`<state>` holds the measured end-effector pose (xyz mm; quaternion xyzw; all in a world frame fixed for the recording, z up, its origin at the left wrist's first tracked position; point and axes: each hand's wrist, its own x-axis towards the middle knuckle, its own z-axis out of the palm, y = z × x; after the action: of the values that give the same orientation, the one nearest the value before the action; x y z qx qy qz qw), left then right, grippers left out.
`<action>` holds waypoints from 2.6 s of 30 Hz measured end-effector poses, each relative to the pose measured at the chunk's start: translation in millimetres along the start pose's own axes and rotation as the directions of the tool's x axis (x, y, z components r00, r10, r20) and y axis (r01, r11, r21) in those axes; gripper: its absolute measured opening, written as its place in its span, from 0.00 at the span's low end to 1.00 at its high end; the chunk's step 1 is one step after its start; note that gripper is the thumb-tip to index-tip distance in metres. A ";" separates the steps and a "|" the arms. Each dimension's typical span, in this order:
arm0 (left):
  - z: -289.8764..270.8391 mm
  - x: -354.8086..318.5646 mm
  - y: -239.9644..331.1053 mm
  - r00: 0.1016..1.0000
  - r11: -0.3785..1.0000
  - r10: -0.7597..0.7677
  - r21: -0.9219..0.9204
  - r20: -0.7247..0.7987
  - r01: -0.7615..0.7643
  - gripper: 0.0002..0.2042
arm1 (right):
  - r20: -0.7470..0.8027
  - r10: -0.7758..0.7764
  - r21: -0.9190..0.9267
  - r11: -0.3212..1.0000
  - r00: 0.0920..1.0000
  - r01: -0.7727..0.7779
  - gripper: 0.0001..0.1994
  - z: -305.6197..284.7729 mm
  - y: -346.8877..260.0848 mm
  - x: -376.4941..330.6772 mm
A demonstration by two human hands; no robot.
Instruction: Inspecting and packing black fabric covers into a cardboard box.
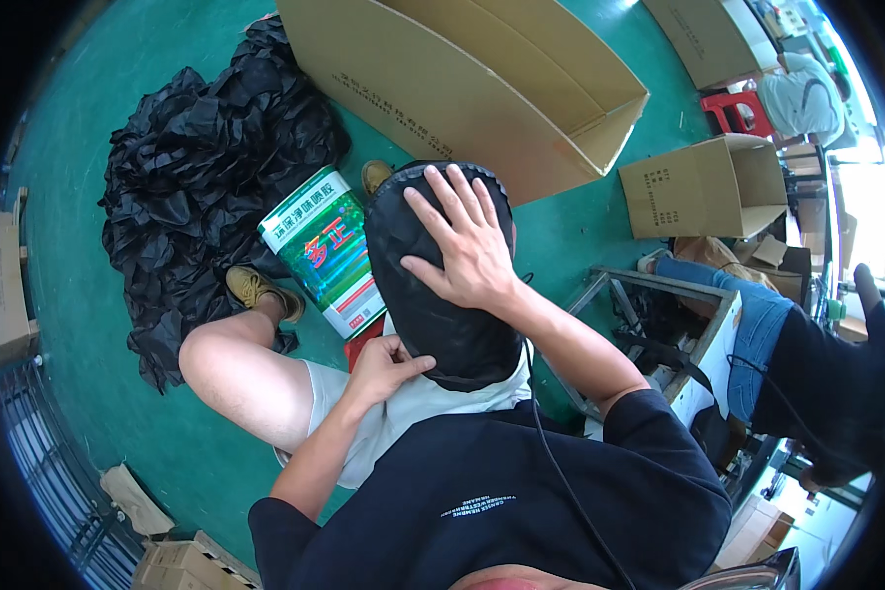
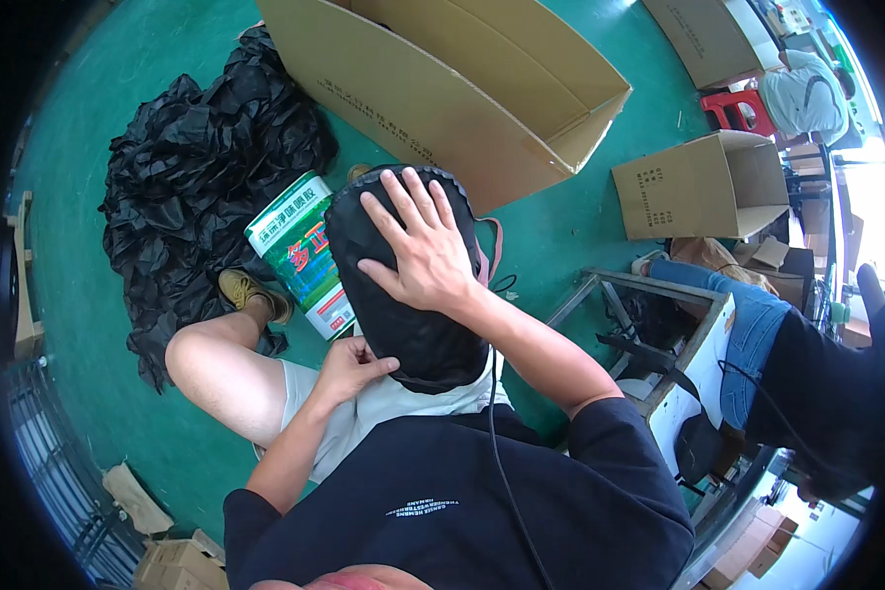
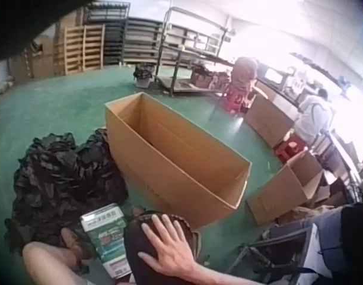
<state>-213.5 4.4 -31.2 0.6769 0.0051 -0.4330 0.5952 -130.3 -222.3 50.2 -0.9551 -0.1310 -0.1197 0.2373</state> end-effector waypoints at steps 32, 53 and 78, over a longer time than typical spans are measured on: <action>8.0 -25.4 57.0 0.873 0.536 0.215 0.694 0.437 -0.480 0.15 | 0.063 0.038 -0.033 0.999 0.997 -0.036 0.34 11.6 3.6 0.3; -404.0 172.9 11.6 0.895 0.159 -0.147 0.883 -0.422 0.442 0.21 | 0.084 0.124 -0.013 0.992 0.989 -0.124 0.32 6.0 12.5 11.8; -422.5 297.8 13.4 0.796 0.361 0.264 0.821 -0.545 0.443 0.10 | 0.122 0.207 0.005 0.978 0.971 -0.210 0.33 5.4 21.7 28.2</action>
<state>224.8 191.3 -232.2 0.9867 -0.0130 -0.1551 0.0464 -96.3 -232.7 44.6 -0.9668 -0.0452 -0.0347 0.2489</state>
